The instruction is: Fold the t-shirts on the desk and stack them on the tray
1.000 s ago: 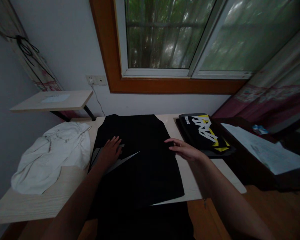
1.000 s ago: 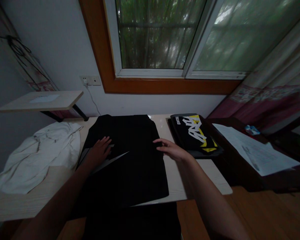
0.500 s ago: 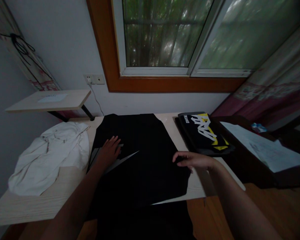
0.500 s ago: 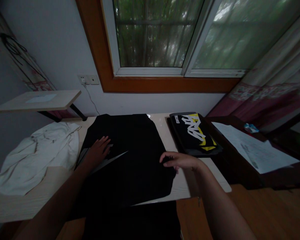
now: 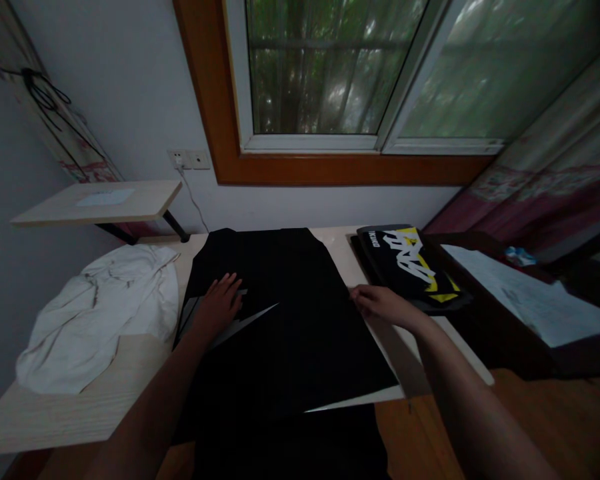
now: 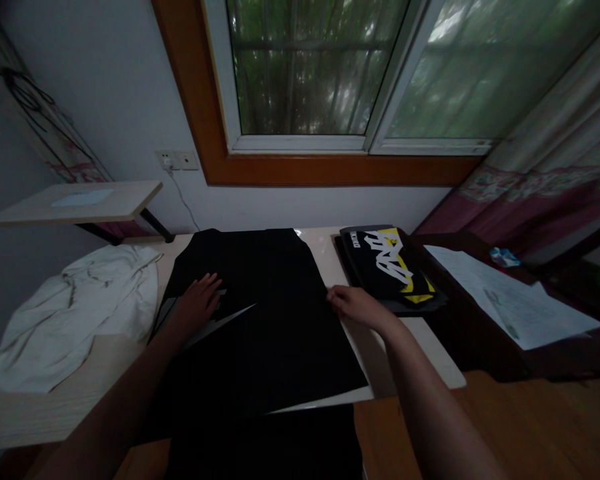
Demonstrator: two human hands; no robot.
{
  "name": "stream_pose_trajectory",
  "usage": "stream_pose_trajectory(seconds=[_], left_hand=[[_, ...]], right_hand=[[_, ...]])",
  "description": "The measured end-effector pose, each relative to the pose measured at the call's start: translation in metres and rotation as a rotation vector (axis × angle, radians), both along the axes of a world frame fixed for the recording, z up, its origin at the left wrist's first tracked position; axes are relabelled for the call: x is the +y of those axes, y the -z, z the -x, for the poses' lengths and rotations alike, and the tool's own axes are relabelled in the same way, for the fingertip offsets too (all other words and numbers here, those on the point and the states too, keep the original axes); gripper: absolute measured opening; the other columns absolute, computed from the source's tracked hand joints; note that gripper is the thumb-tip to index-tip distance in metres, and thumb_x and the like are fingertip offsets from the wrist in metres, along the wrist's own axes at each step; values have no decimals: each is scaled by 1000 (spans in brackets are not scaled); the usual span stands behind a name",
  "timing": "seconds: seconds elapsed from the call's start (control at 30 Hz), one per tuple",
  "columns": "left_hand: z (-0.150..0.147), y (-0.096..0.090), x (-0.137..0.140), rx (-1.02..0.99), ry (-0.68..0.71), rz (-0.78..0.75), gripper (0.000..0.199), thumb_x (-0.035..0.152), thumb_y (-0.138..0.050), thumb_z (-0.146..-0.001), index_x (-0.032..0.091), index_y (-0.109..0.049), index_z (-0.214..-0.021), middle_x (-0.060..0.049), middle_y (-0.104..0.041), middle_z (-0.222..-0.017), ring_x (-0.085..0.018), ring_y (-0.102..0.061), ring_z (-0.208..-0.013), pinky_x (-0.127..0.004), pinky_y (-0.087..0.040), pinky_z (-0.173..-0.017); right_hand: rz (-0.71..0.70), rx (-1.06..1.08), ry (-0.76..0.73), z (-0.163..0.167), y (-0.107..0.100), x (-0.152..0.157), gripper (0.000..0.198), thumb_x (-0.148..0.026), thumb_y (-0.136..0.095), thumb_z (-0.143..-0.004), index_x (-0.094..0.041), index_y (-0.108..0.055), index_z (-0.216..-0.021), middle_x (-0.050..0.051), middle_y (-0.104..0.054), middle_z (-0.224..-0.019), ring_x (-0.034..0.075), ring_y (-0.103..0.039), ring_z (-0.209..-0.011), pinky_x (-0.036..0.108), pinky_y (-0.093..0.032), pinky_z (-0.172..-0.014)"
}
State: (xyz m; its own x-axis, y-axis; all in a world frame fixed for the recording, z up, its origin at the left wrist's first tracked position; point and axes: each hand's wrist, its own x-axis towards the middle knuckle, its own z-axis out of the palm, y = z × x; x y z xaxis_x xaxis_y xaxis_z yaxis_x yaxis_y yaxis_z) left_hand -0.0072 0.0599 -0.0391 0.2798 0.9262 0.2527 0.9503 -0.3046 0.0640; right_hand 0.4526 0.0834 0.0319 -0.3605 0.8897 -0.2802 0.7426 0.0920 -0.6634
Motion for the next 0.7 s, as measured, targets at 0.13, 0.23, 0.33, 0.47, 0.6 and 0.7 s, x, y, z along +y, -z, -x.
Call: stream_pose_trajectory(seconds=[0.13, 0.23, 0.33, 0.47, 0.6, 0.7], left_hand=[[-1, -2, -1, 3, 2, 2, 49, 34, -38, -101, 17, -51, -145, -10, -45, -158, -27, -37, -148, -49, -29, -123], [-2, -4, -2, 6, 3, 0, 49, 34, -38, -101, 17, -51, -145, -10, -44, -158, -27, -36, -148, -49, -29, -123], [-3, -6, -2, 10, 5, 1, 49, 33, -38, -101, 17, -51, -146, -10, -44, -158, -27, -37, -148, -49, -29, -123], [-4, -9, -3, 21, 4, 17, 49, 34, -38, -101, 17, -51, -146, -10, -43, -158, -27, -38, -148, -50, -30, -122], [-5, -10, -4, 20, -2, 21, 48, 33, -38, -102, 17, -52, -145, -10, -43, -159, -26, -37, -148, -49, -29, -123], [-3, -9, -4, 15, 1, 15, 48, 33, -37, -102, 17, -51, -146, -10, -42, -159, -25, -36, -149, -48, -28, -123]], right_hand=[[-450, -114, 19, 69, 17, 9, 38, -39, -44, -99, -22, -67, -123, 13, -67, -127, 28, -65, -117, 44, -48, -106], [-613, -96, -94, 131, 35, 10, 51, -43, -44, -100, -15, -56, -141, 15, -44, -156, 32, -37, -147, 50, -34, -120], [-651, -93, -167, 181, 51, 15, 59, -46, -42, -102, -12, -46, -150, 16, -31, -164, 32, -23, -154, 52, -28, -123], [-666, -142, -194, 208, 62, 31, 62, -52, -42, -101, -18, -42, -153, 12, -30, -164, 30, -24, -154, 53, -22, -125], [-649, -257, -131, 193, 64, 49, 65, -54, -36, -103, -14, -41, -154, 13, -29, -164, 27, -23, -154, 49, -18, -126], [-626, -324, -67, 164, 64, 59, 66, -53, -31, -104, -11, -40, -154, 14, -29, -164, 25, -24, -154, 46, -18, -126]])
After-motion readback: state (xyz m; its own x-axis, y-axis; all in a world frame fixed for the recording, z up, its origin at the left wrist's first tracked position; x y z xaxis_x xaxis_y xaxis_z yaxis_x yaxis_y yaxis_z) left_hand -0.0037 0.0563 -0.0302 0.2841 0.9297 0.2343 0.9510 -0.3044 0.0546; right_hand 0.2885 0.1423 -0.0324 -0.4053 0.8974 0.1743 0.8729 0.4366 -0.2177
